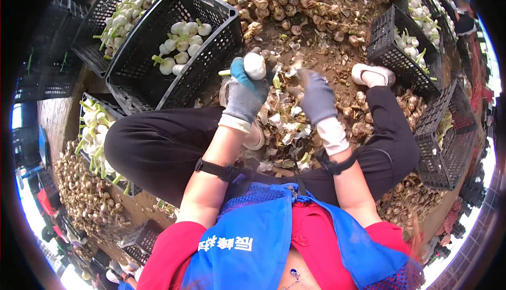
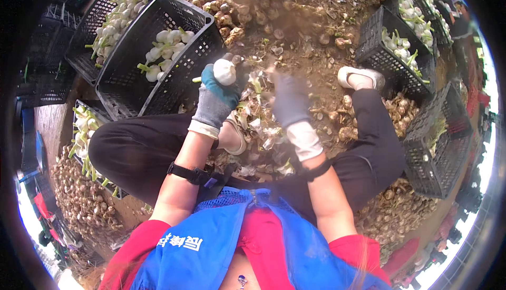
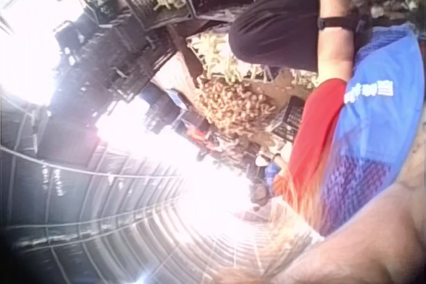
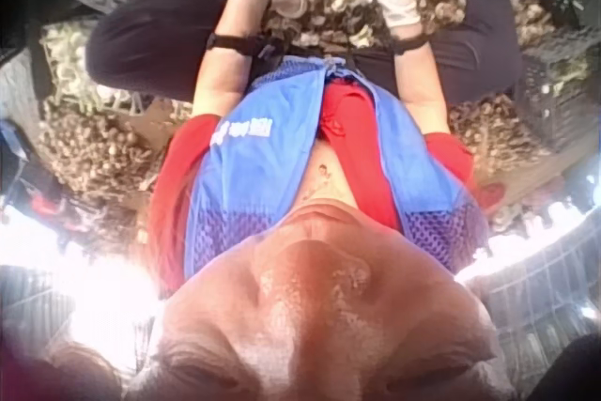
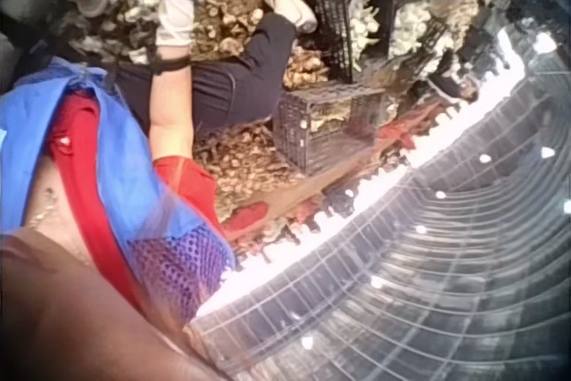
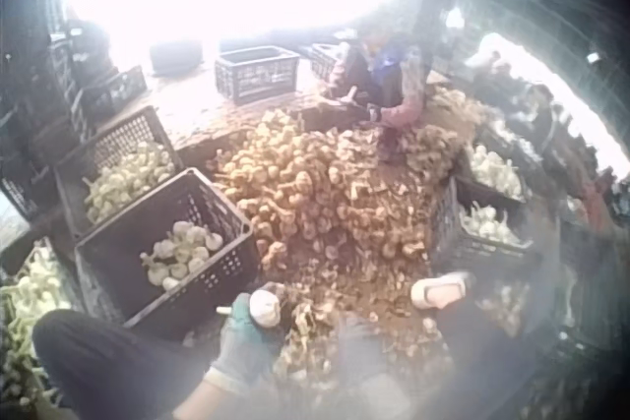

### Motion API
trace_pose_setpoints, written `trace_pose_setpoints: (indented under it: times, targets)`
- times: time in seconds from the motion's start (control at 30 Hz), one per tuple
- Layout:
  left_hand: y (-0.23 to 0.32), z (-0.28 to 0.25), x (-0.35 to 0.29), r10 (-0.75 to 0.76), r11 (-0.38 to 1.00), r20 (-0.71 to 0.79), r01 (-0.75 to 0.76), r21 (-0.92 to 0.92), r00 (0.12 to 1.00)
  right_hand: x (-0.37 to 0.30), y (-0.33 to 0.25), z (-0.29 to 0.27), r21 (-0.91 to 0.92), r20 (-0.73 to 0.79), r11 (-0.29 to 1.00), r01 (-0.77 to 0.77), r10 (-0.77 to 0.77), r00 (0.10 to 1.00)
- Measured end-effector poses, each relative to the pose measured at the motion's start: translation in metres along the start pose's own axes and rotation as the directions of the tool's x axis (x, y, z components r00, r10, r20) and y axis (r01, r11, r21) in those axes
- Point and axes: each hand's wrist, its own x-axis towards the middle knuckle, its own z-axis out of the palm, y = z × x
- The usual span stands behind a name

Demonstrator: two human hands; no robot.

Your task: Sorting and peeling outer layers from garlic bulbs into crates.

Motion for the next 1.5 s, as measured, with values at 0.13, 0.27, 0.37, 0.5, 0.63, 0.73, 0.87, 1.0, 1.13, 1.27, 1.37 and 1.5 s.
trace_pose_setpoints:
  times: [0.13, 0.27, 0.37, 0.5, 0.63, 0.73, 0.87, 1.0, 1.13, 1.27, 1.37, 1.5]
  targets:
    - [-0.030, 0.005, 0.000, 0.138, 0.966, 0.246, -0.184, 0.179, 0.960, 0.004, -0.023, 0.010, 0.498, -0.480, 0.796, 0.344, -0.078, 0.874]
    - [-0.023, -0.003, 0.004, 0.211, 0.951, 0.159, -0.240, 0.197, 0.965, 0.045, -0.007, 0.041, 0.333, -0.422, 0.935, 0.121, 0.033, 0.906]
    - [0.009, 0.015, -0.002, 0.135, 0.990, 0.129, -0.138, 0.009, 0.982, 0.074, 0.038, 0.079, 0.074, -0.114, 0.995, 0.063, -0.054, 0.992]
    - [0.060, 0.029, 0.004, 0.340, 0.939, 0.346, -0.298, -0.170, 0.874, 0.111, 0.081, 0.085, -0.381, 0.246, 0.923, -0.062, 0.166, 0.955]
    - [0.058, 0.033, -0.002, 0.301, 0.945, 0.299, -0.241, -0.222, 0.905, 0.181, 0.095, 0.076, -0.015, 0.065, 0.981, -0.194, 0.195, 0.979]
    - [0.038, 0.024, 0.004, 0.192, 0.961, 0.189, -0.223, 0.161, 0.963, 0.230, 0.096, 0.065, 0.058, -0.008, 0.959, -0.279, 0.280, 0.960]
    - [0.029, 0.006, 0.015, 0.122, 0.932, 0.176, -0.174, 0.319, 0.977, 0.271, 0.120, 0.067, 0.042, -0.065, 0.969, -0.243, 0.245, 0.967]
    - [0.025, -0.001, 0.025, 0.086, 0.896, 0.098, -0.119, 0.427, 0.992, 0.283, 0.135, 0.084, 0.007, -0.084, 0.992, -0.127, 0.127, 0.988]
    - [0.020, -0.011, 0.028, -0.014, 0.887, 0.049, -0.010, 0.461, 0.999, 0.218, 0.082, 0.076, 0.631, -0.040, 0.775, -0.014, 0.051, 0.998]
    - [0.014, -0.009, 0.022, -0.094, 0.817, 0.059, 0.043, 0.575, 0.994, 0.127, 0.007, 0.043, 0.596, -0.049, 0.801, 0.059, -0.037, 0.998]
    - [0.017, -0.013, 0.024, 0.025, 0.744, 0.018, -0.030, 0.667, 1.000, 0.091, -0.018, 0.038, 0.293, -0.127, 0.911, 0.290, -0.264, 0.956]
    - [0.025, 0.000, 0.007, 0.159, 0.788, 0.094, -0.184, 0.587, 0.983, 0.075, -0.025, 0.017, 0.594, -0.127, 0.772, 0.225, -0.186, 0.974]
